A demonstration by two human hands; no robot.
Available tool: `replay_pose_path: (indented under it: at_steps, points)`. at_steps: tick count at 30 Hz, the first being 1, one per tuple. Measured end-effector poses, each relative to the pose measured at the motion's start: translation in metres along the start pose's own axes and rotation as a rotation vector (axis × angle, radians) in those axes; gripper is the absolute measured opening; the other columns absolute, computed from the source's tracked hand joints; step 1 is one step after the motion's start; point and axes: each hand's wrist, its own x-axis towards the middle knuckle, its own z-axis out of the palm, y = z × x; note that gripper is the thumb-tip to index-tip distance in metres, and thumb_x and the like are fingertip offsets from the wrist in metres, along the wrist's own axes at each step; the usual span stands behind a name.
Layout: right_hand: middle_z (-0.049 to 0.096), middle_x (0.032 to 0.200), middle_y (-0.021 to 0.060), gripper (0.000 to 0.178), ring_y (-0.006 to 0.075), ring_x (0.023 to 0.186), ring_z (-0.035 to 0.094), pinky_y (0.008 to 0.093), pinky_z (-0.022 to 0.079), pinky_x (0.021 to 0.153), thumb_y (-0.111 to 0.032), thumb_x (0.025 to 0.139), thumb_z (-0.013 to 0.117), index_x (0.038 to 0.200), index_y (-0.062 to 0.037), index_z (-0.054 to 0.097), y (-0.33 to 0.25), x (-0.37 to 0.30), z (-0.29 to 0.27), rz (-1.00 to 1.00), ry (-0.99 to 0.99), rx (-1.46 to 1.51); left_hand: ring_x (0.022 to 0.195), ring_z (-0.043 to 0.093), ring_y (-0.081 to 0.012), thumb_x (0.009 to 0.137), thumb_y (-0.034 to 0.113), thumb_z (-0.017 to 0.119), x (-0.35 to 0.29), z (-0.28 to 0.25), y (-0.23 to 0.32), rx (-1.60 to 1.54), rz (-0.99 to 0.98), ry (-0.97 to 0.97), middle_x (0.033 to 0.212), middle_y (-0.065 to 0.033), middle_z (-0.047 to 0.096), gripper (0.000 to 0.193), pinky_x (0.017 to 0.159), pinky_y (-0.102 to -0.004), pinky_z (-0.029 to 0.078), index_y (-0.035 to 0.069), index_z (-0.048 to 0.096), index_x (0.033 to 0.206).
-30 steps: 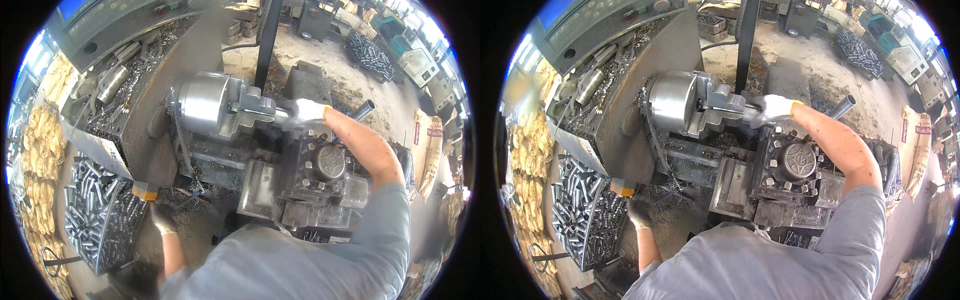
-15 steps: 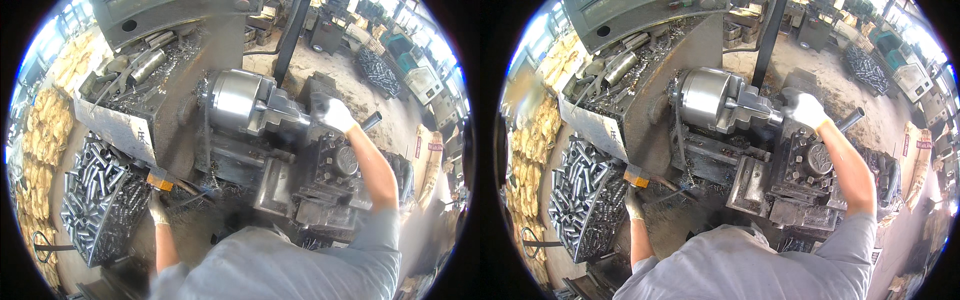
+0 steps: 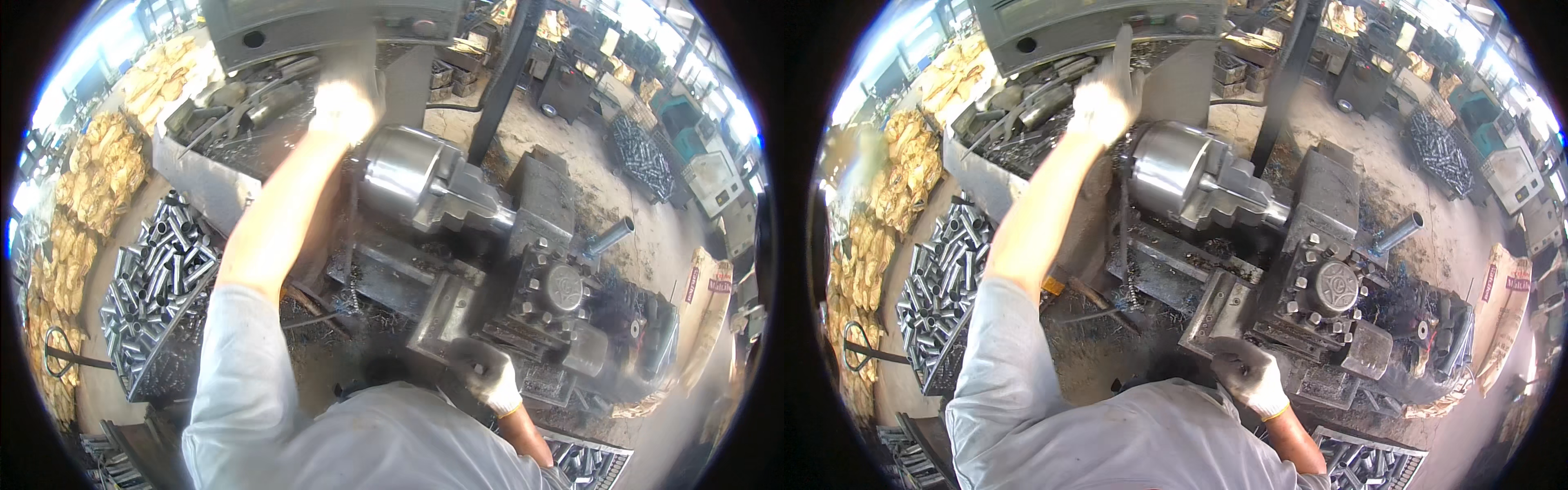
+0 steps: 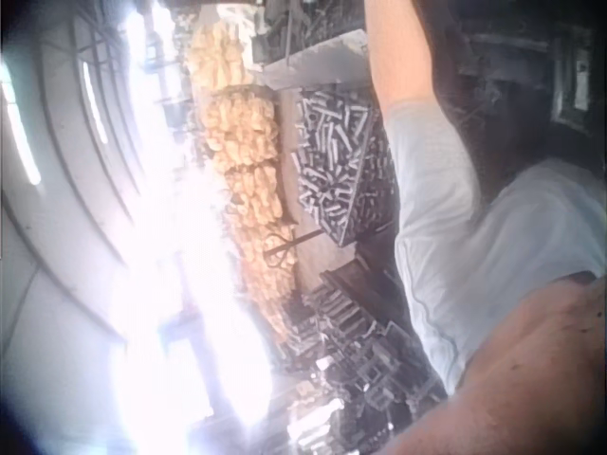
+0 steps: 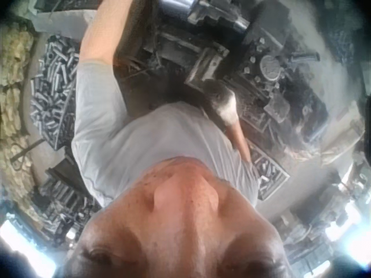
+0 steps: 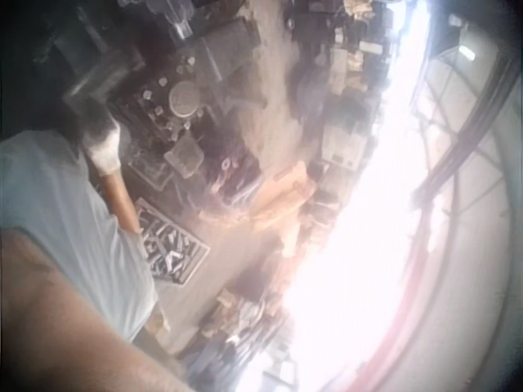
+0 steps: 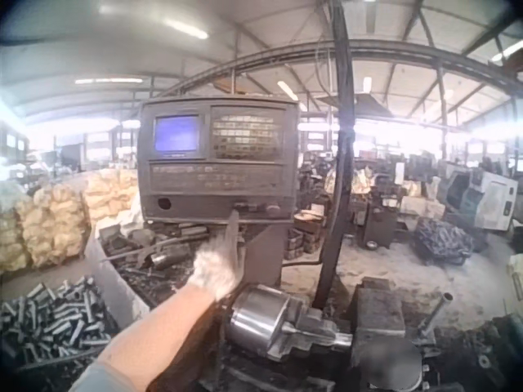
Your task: The person operates a metal turning machine in a workshop. They repeatedly pick up cylindrical metal parts, load them into the machine's chuck, close the safety door, and then remove the processed parts, placing them into a nearby bin.
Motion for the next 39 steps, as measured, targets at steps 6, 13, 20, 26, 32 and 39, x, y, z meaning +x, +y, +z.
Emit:
replay_pose_path:
  at_steps: [6, 13, 20, 26, 32, 39]
  points:
    - [0.081, 0.113, 0.0119, 0.038, 0.0182, 0.098, 0.079, 0.0335, 0.063, 0.089, -0.009, 0.091, 0.079, 0.129, -0.0051, 0.075, 0.043, -0.014, 0.001, -0.067, -0.079, -0.007, 0.103, 0.076, -0.0410, 0.104, 0.036, 0.055, 0.042, 0.025, 0.017, 0.117, -0.192, -0.241, 0.120, -0.0249, 0.076, 0.083, 0.090, -0.0530, 0.059, 0.009, 0.016, 0.172]
    - [0.081, 0.113, 0.0142, 0.034, 0.0237, 0.098, 0.079, 0.0346, 0.062, 0.086, -0.009, 0.088, 0.081, 0.122, -0.0032, 0.077, 0.079, 0.021, 0.047, -0.298, -0.386, -0.112, 0.077, 0.074, -0.0343, 0.092, 0.023, 0.074, -0.292, -0.014, 0.059, -0.461, -0.118, -0.430, 0.081, -0.0122, 0.072, 0.018, 0.067, -0.0460, 0.061, 0.017, 0.072, 0.108]
    - [0.078, 0.112, 0.0190, 0.039, 0.0236, 0.093, 0.076, 0.0370, 0.064, 0.085, -0.001, 0.090, 0.078, 0.127, 0.0079, 0.070, 0.072, 0.036, 0.176, 0.154, -0.892, 0.072, 0.119, 0.071, -0.0395, 0.100, 0.045, 0.063, -0.748, -0.234, 0.061, 0.078, -1.705, -0.487, 0.128, -0.0173, 0.076, 0.044, 0.099, -0.0504, 0.057, 0.012, 0.075, 0.127]
    - [0.079, 0.107, 0.0188, 0.038, 0.0227, 0.090, 0.076, 0.0358, 0.064, 0.081, -0.004, 0.093, 0.078, 0.127, 0.0087, 0.070, 0.033, -0.041, 0.371, -0.165, -1.354, -0.213, 0.113, 0.072, -0.0439, 0.098, 0.042, 0.058, -1.069, -0.419, 0.284, 0.769, -2.299, 1.082, 0.109, -0.0268, 0.077, 0.045, 0.094, -0.0494, 0.057, 0.002, 0.078, 0.105]
    - [0.081, 0.114, 0.0181, 0.042, 0.0240, 0.104, 0.080, 0.0340, 0.061, 0.093, -0.017, 0.090, 0.081, 0.125, 0.0034, 0.073, -0.017, -0.183, 0.516, -0.765, -1.726, -0.469, 0.125, 0.068, -0.0420, 0.109, 0.045, 0.056, -1.121, -0.490, 0.518, 1.753, -1.930, 2.613, 0.133, -0.0343, 0.068, 0.061, 0.108, -0.0489, 0.052, -0.008, 0.061, 0.138]
    - [0.080, 0.114, 0.0208, 0.042, 0.0294, 0.107, 0.078, 0.0378, 0.060, 0.096, -0.028, 0.090, 0.077, 0.124, -0.0038, 0.077, -0.050, -0.293, 0.576, -0.976, -1.887, -0.751, 0.131, 0.064, -0.0433, 0.114, 0.045, 0.045, -1.061, -0.481, 0.585, 2.124, -2.093, 2.123, 0.145, -0.0264, 0.064, 0.059, 0.112, -0.0497, 0.051, -0.002, 0.056, 0.148]
